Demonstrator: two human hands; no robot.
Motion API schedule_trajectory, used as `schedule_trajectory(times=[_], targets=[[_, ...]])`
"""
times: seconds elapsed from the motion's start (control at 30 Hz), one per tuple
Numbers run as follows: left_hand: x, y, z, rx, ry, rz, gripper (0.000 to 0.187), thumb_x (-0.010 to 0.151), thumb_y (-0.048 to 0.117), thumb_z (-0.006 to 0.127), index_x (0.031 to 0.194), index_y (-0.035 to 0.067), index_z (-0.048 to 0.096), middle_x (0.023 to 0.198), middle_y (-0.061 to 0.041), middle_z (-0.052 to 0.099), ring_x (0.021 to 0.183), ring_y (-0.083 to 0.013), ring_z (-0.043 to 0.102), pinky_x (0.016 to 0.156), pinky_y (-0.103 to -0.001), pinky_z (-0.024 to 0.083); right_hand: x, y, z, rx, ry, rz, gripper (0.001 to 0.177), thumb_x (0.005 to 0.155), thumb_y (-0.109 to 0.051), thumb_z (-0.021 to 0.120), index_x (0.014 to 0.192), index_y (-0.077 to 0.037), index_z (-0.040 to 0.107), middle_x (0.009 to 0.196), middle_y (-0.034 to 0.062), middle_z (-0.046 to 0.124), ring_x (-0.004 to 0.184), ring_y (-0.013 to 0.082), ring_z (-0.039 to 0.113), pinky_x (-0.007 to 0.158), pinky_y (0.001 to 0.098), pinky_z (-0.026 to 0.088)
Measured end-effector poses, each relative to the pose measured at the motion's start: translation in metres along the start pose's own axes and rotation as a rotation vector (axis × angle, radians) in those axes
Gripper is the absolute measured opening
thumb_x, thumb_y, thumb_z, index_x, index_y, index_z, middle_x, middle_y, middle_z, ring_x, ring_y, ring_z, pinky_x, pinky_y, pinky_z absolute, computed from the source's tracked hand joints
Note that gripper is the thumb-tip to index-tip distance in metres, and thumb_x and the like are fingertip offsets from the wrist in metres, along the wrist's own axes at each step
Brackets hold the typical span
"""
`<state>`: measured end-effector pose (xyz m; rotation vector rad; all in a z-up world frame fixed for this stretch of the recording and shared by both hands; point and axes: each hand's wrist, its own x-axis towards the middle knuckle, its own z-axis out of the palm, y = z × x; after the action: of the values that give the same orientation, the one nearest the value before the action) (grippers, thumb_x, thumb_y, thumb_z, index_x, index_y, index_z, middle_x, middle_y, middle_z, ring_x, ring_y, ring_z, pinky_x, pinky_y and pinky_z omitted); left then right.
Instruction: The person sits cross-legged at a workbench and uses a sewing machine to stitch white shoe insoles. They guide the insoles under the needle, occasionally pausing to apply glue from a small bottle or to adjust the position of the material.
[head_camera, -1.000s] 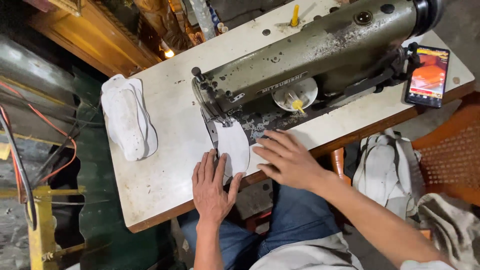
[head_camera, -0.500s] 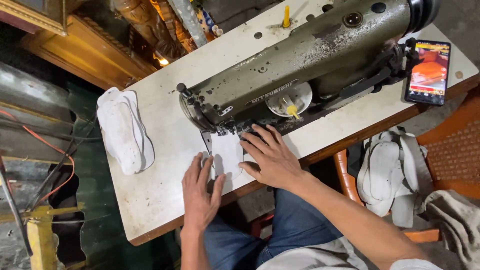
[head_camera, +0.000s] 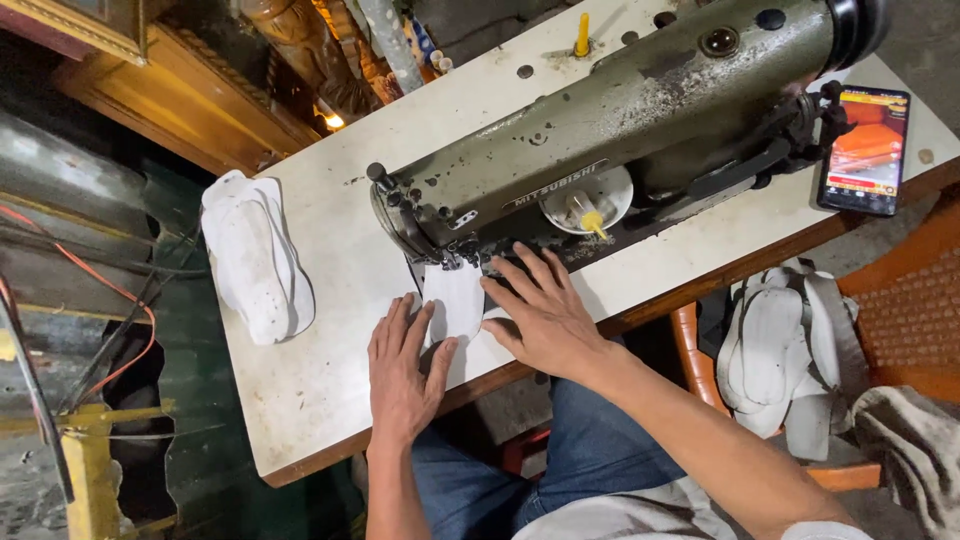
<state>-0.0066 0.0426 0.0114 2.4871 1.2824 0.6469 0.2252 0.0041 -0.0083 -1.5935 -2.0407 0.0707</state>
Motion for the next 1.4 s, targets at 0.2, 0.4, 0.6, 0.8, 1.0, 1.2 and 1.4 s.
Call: schedule_trajectory(times=[0.2,0.4,0.6,0.8,1.0,1.2,1.4], targets=[[-0.001,-0.001,0.0,0.008,0.002,0.016,0.052,0.103,0.042,0.054,0.144,0.011,0.056,0.157,-0.017,0.047,0.149,-0.0365,0.039,0.119,-0.053,0.03,0.003,-0.006,0.008,0.002,0.007,0.054,0.053,0.105,-0.041,0.05,0.146,-0.008,0.053,0.158,0.0159,0.044,0.151,0.0386,0.028,0.123,0.0601,0.017],[0.004,0.001,-0.003,-0.053,-0.016,-0.012,0.052,0.105,0.04,0.049,0.146,0.009,0.055,0.157,-0.018,0.048,0.148,-0.0352,0.039,0.119,-0.052,0.03,0.001,-0.007,0.007,-0.013,0.048,0.05,0.049,0.106,-0.041,0.048,0.142,-0.009,0.058,0.155,0.0137,0.05,0.147,0.0358,0.036,0.124,0.0579,0.018],[0.035,-0.017,-0.007,-0.058,-0.053,-0.106,0.038,0.106,0.025,0.05,0.141,0.011,0.061,0.149,-0.019,0.054,0.145,-0.0346,0.045,0.12,-0.054,0.031,0.002,-0.009,0.0,0.086,0.085,0.035,0.035,0.104,-0.035,0.057,0.124,-0.01,0.072,0.133,0.0158,0.065,0.141,0.0355,0.047,0.12,0.0597,0.027],[0.075,-0.088,0.037,0.051,-0.126,-0.069,0.036,0.108,0.024,0.046,0.139,0.018,0.061,0.159,-0.01,0.047,0.147,-0.0272,0.044,0.12,-0.052,0.035,0.005,-0.009,-0.003,0.09,0.087,0.05,0.037,0.104,-0.036,0.055,0.126,-0.011,0.071,0.136,0.0166,0.064,0.142,0.0369,0.046,0.12,0.0614,0.027],[0.091,-0.121,0.061,0.156,-0.149,0.095,0.024,0.1,0.026,0.057,0.118,0.019,0.07,0.151,-0.006,0.053,0.149,-0.0286,0.041,0.122,-0.052,0.03,0.006,-0.009,-0.001,0.081,0.058,0.067,0.039,0.104,-0.037,0.053,0.129,-0.011,0.07,0.141,0.0172,0.061,0.144,0.0385,0.042,0.12,0.0619,0.025],[0.09,-0.093,0.045,0.213,-0.11,0.133,0.03,0.102,0.027,0.057,0.128,0.02,0.069,0.152,-0.006,0.053,0.148,-0.0278,0.04,0.123,-0.049,0.027,0.006,-0.009,0.0,0.077,0.05,0.04,0.038,0.105,-0.036,0.052,0.129,-0.012,0.07,0.141,0.0183,0.06,0.144,0.0394,0.042,0.119,0.0622,0.026],[0.092,-0.076,0.034,0.196,-0.143,0.104,0.032,0.104,0.032,0.053,0.129,0.018,0.069,0.154,-0.008,0.052,0.15,-0.03,0.038,0.125,-0.049,0.025,0.006,-0.011,-0.003,0.058,0.051,0.005,0.041,0.105,-0.04,0.052,0.127,-0.012,0.072,0.141,0.0191,0.061,0.145,0.0398,0.042,0.119,0.0624,0.026]])
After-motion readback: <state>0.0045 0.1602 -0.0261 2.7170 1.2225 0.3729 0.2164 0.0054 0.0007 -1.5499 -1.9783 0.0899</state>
